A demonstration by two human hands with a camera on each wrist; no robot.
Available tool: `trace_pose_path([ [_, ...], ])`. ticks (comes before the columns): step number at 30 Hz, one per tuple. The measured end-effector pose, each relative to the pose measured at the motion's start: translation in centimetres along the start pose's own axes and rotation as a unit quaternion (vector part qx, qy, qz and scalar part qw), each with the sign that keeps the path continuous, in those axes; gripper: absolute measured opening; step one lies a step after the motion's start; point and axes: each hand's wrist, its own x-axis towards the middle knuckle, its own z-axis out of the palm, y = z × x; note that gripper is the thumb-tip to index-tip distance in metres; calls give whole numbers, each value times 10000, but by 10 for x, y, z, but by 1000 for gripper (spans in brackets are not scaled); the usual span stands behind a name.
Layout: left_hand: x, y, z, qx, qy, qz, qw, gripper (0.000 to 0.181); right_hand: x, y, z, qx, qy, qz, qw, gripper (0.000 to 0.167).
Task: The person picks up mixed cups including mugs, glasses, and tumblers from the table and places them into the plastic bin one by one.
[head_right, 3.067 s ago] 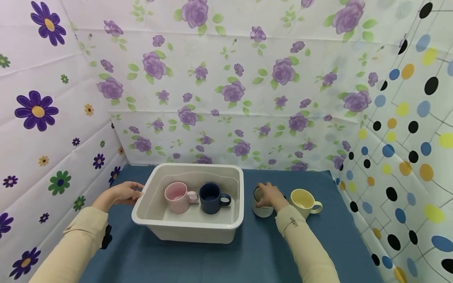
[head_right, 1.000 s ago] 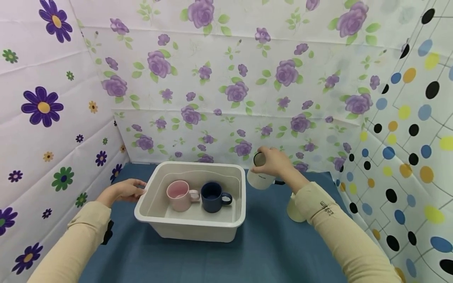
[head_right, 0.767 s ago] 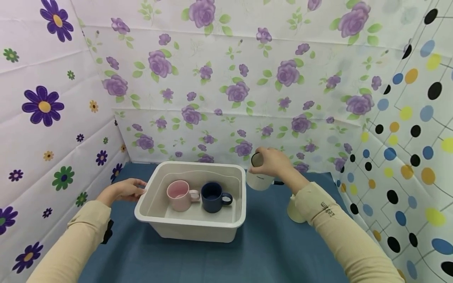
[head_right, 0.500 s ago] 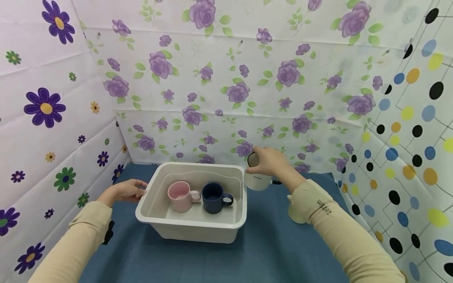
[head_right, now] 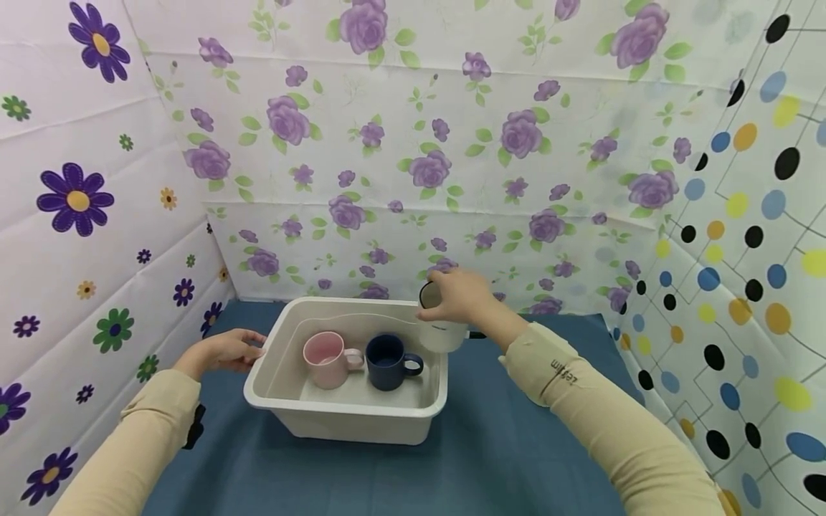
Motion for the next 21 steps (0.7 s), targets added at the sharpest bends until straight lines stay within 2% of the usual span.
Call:
trace_pose_path([
  [9, -4, 0, 0, 76, 42, 5, 10000, 47, 12, -33, 5, -266, 27, -256, 9993, 75],
  [16, -5, 0, -1, 103, 87, 19, 9999, 46, 23, -58, 12, 162, -236, -459, 9985, 70],
  [21, -3, 0, 1, 114, 114, 3, 9999, 45, 29, -75, 14, 213, -450, -506, 9975, 74],
])
